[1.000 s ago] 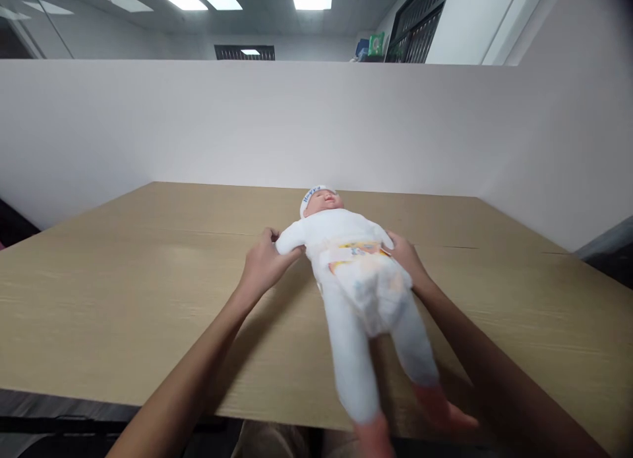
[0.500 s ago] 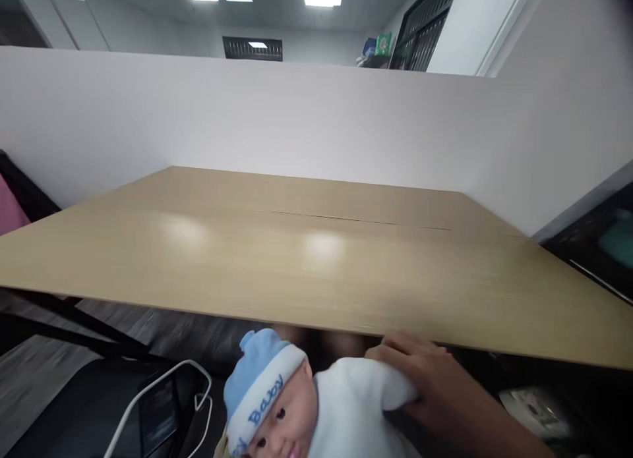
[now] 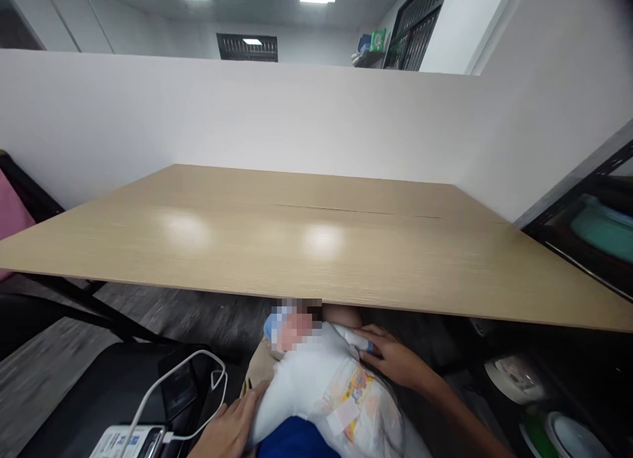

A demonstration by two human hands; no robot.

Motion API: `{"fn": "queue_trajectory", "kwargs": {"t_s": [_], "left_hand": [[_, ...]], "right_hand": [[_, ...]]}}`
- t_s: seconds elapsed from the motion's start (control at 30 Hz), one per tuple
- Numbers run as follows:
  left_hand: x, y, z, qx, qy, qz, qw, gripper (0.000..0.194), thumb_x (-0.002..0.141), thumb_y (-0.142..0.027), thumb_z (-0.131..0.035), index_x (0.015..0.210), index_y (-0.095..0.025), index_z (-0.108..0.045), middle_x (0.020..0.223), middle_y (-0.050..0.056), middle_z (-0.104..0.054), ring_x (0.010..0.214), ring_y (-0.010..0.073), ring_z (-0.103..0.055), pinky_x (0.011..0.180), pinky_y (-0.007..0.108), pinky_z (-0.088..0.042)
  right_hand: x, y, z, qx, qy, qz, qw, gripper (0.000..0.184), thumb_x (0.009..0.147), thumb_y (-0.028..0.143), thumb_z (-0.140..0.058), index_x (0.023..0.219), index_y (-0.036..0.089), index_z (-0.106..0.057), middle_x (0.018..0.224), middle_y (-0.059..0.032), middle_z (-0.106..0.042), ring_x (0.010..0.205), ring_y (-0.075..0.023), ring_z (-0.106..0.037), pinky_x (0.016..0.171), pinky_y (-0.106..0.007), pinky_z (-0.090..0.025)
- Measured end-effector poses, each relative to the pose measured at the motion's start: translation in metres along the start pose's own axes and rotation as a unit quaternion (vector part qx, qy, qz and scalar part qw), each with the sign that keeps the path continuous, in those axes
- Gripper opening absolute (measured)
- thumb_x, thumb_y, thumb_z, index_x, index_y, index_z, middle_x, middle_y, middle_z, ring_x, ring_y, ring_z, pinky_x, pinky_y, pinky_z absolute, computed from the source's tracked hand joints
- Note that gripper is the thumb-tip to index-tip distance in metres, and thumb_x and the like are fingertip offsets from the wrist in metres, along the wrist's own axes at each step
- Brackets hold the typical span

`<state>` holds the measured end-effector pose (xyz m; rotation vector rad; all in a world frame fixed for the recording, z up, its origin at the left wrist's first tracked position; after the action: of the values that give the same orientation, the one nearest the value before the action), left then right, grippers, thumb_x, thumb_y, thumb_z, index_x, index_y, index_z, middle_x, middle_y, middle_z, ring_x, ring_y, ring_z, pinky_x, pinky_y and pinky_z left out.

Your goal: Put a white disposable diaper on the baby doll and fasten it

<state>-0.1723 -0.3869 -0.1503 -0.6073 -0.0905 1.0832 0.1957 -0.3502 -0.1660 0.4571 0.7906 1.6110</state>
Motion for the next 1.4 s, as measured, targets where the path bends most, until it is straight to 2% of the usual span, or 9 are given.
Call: {"fn": "queue_trajectory", "kwargs": {"t_s": [0.1,0.27,0.43,0.53,0.7,1.03,1.13,1.23,1.4], "left_hand": [[-0.003,0.008,-0.010,0.042,0.052,-0.013,0.998,0.065,0.092,-0.017,-0.072,0.154,-0.029,-0.061,0.143,0.013,-0.074,0.128,0.0353,-0.072,0.113,0.051,-0.057],[-0.008,-0.006,0.001,0.113,0.129,-0.040,0.984,0.065,0.102,-0.033,-0.059,0.165,-0.022,-0.053,0.160,0.020,-0.062,0.144,0.0410,-0.063,0.120,0.061,-0.051],[0.015,-0.058,0.028,0.192,0.044,-0.017,0.980,0.067,0.104,-0.044,-0.061,0.157,-0.004,-0.059,0.159,0.030,-0.059,0.145,0.0520,-0.058,0.118,0.073,-0.046],[0.037,-0.111,0.030,0.102,0.001,-0.125,0.987,0.064,0.110,-0.049,-0.055,0.164,-0.014,-0.052,0.159,0.022,-0.062,0.145,0.0427,-0.058,0.120,0.064,-0.048],[0.059,-0.159,0.011,-0.067,0.059,-0.302,0.949,0.052,0.111,-0.037,-0.061,0.162,-0.030,-0.051,0.146,0.009,-0.069,0.135,0.0285,-0.061,0.117,0.046,-0.049],[0.073,-0.152,-0.002,-0.137,0.073,-0.298,0.942,0.023,0.110,-0.032,-0.061,0.128,-0.026,-0.074,0.129,0.005,-0.078,0.116,0.0241,-0.065,0.108,0.039,-0.045],[0.065,-0.147,0.014,-0.181,0.124,-0.301,0.928,0.022,0.107,-0.035,-0.066,0.123,-0.024,-0.075,0.119,0.005,-0.081,0.116,0.0234,-0.067,0.110,0.038,-0.046],[0.053,-0.139,0.023,-0.200,0.227,-0.304,0.904,0.031,0.100,-0.047,-0.076,0.123,-0.026,-0.077,0.108,0.002,-0.084,0.111,0.0232,-0.071,0.109,0.036,-0.050],[0.053,-0.133,0.020,-0.218,0.283,-0.285,0.889,0.049,0.096,-0.060,-0.076,0.127,-0.023,-0.078,0.095,0.003,-0.079,0.085,0.0188,-0.071,0.083,0.028,-0.057]], "right_hand": [[-0.023,0.008,0.000,0.043,-0.014,0.006,0.999,0.042,0.104,0.054,-0.059,0.128,0.027,-0.080,0.133,-0.0101,-0.074,0.125,-0.0313,-0.069,0.110,-0.046,-0.054],[-0.050,0.023,-0.010,0.072,-0.030,-0.004,0.997,0.036,0.102,0.057,-0.065,0.119,0.031,-0.082,0.118,-0.0093,-0.078,0.110,-0.0325,-0.074,0.097,-0.041,-0.059],[-0.052,0.024,-0.015,0.047,-0.055,0.009,0.997,0.037,0.106,0.053,-0.057,0.112,0.027,-0.082,0.114,-0.0091,-0.078,0.107,-0.0300,-0.075,0.099,-0.041,-0.059],[-0.049,0.023,-0.014,0.020,-0.062,0.019,0.998,0.036,0.110,0.049,-0.053,0.111,0.028,-0.081,0.112,-0.0071,-0.077,0.105,-0.0265,-0.073,0.099,-0.039,-0.057],[-0.047,0.021,-0.015,-0.025,-0.083,0.036,0.996,0.033,0.111,0.043,-0.050,0.105,0.026,-0.078,0.107,-0.0060,-0.076,0.100,-0.0249,-0.071,0.097,-0.039,-0.054],[-0.030,-0.017,-0.004,-0.022,-0.158,-0.016,0.987,0.036,0.109,0.046,-0.049,0.105,0.022,-0.077,0.105,-0.0105,-0.076,0.094,-0.0278,-0.071,0.091,-0.044,-0.057],[-0.030,0.004,-0.005,0.007,-0.151,0.020,0.988,0.040,0.107,0.047,-0.054,0.135,0.023,-0.072,0.135,-0.0135,-0.071,0.127,-0.0310,-0.067,0.112,-0.048,-0.052],[-0.036,0.046,-0.020,0.027,-0.053,0.086,0.994,0.047,0.107,0.044,-0.059,0.151,0.027,-0.063,0.155,-0.0122,-0.060,0.145,-0.0294,-0.056,0.124,-0.045,-0.045],[-0.060,0.075,-0.018,-0.012,0.007,0.096,0.995,0.030,0.110,0.045,-0.054,0.115,0.024,-0.076,0.113,-0.0095,-0.075,0.109,-0.0278,-0.067,0.100,-0.042,-0.053]]}}
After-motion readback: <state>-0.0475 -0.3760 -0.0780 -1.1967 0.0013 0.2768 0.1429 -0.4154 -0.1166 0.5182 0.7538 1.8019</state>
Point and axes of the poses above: each hand's wrist, its own x-axis towards the middle knuckle, its own z-axis out of the back of the hand, y = z × x, the point moved 7 cm from there along x, towards the middle knuckle
